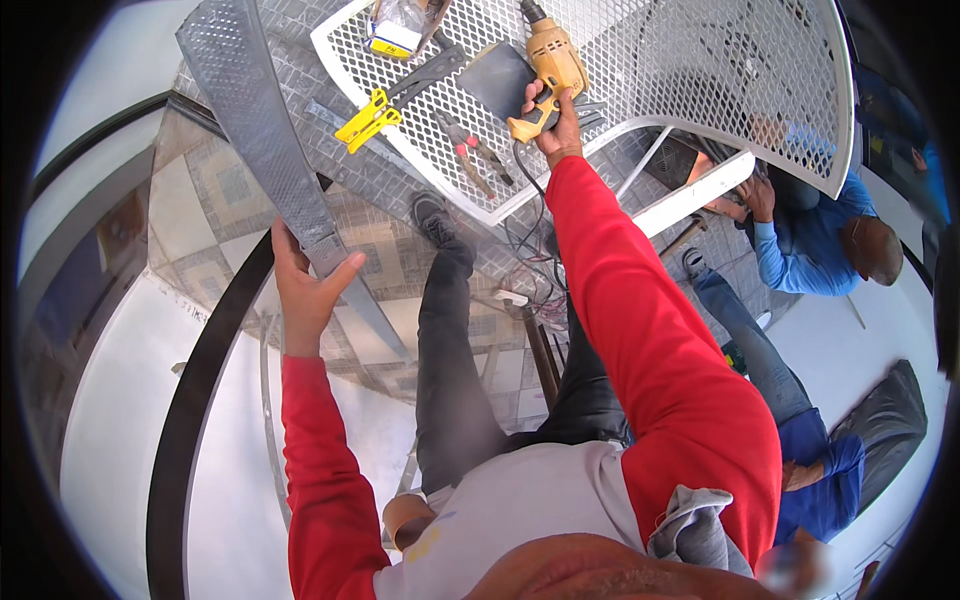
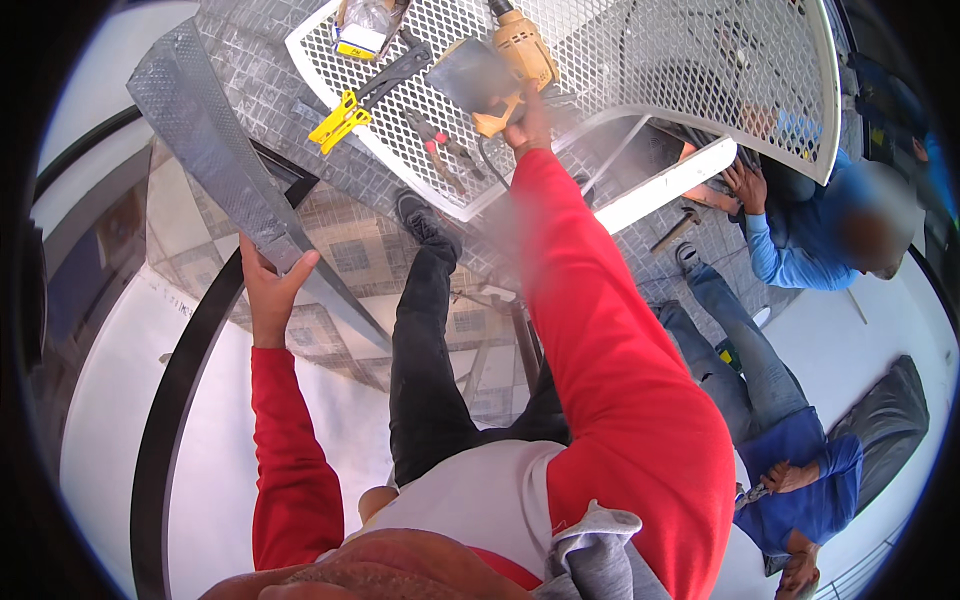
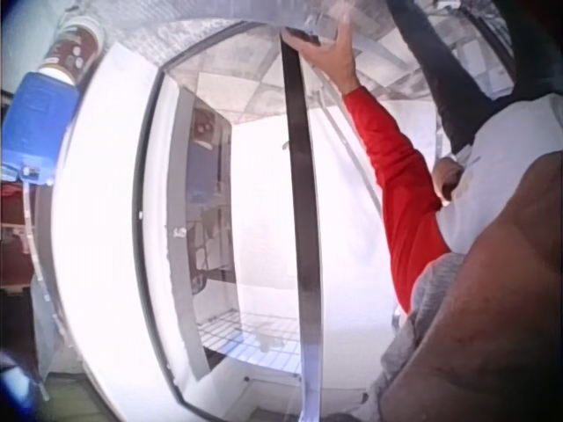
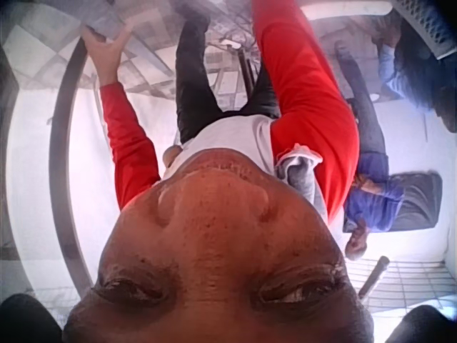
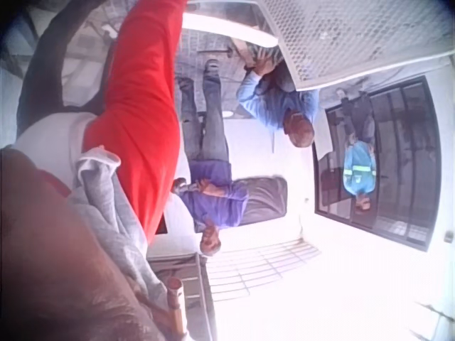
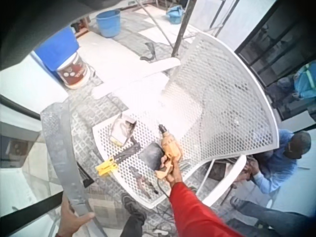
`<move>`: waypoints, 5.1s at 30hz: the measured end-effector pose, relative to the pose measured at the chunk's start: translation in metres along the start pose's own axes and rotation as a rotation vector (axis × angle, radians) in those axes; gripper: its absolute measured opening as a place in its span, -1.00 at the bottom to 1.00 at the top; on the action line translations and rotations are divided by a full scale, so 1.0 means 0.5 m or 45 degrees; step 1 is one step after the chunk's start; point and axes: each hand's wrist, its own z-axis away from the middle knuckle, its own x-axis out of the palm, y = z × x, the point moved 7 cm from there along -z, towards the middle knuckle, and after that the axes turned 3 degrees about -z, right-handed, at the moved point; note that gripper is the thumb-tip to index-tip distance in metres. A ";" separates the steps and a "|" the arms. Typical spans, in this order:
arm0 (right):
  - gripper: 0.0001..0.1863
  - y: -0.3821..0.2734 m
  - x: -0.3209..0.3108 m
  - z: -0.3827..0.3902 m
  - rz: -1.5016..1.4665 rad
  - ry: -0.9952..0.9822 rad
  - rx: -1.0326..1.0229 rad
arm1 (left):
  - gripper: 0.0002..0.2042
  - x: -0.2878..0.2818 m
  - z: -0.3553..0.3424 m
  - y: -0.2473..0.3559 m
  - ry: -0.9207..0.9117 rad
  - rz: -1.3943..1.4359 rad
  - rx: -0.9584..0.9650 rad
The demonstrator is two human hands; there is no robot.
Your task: The person positions a long metal strip along a staircase railing, drills a hole into it, and uses a metal shear to cut the strip. They then measure and mark the strip with a tape measure and pencil while other workers are present in the background.
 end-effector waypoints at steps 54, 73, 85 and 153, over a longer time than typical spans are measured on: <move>-0.68 -0.459 0.359 0.743 0.882 -0.289 -0.191 | -0.13 0.502 0.154 0.997 -0.686 -0.340 1.117; -0.52 -0.652 -0.037 1.158 0.749 0.300 -0.190 | -0.16 1.205 0.612 1.273 -1.531 -0.689 1.540; -0.31 -0.576 -0.082 1.279 1.345 0.592 -0.109 | -0.23 1.136 0.473 0.743 -2.128 -1.102 1.342; -0.21 -0.517 0.049 1.289 1.517 0.458 -0.324 | -0.82 0.176 0.623 0.324 -0.411 -1.480 0.437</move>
